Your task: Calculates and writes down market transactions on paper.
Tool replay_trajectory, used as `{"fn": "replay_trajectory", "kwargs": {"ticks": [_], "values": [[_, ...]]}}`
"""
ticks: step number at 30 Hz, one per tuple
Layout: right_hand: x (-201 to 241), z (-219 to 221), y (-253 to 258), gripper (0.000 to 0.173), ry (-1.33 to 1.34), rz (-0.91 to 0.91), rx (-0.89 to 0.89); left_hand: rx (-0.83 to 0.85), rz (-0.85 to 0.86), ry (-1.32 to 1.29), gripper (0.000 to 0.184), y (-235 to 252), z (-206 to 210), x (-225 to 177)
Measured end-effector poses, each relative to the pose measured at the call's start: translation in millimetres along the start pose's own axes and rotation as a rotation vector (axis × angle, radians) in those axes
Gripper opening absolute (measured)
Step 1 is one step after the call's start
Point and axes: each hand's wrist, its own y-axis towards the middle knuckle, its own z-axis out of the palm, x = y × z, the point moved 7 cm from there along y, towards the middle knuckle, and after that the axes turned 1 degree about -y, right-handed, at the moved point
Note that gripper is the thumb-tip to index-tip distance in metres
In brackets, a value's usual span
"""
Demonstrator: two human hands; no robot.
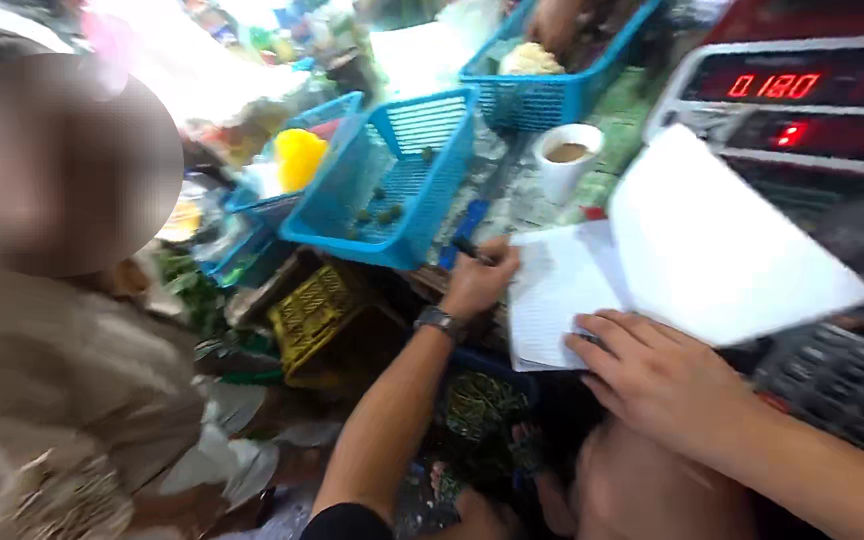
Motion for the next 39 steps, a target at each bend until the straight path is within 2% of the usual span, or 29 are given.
{"fn": "replay_trajectory", "kwargs": {"ticks": [5, 11, 20, 33, 39], "values": [[-3.1, 3.0, 0.9, 0.034, -0.005, 0.034, 0.094, -0.062, 0.104, -0.034, 0.019, 9.5, 2.6, 6.5], [-2.1, 3.9, 0.0, 0.033, -0.026, 0.022, 0.061, -0.055, 0.114, -0.069, 0.033, 8.4, 4.2, 5.7], [-1.2, 4.2, 1.1, 0.034, -0.024, 0.021, 0.073, -0.016, 0.14, -0.058, 0.038, 12.9, 6.5, 3.2], [-1.0, 4.4, 0.7, 0.034, -0.041, 0.021, 0.079, -0.014, 0.103, -0.073, 0.036, 14.0, 8.4, 5.6], [-1.2, 4.3, 0.9, 0.034, -0.046, 0.023, 0.079, 0.007, 0.139, -0.088, 0.037, 16.3, 10.5, 1.0]]}}
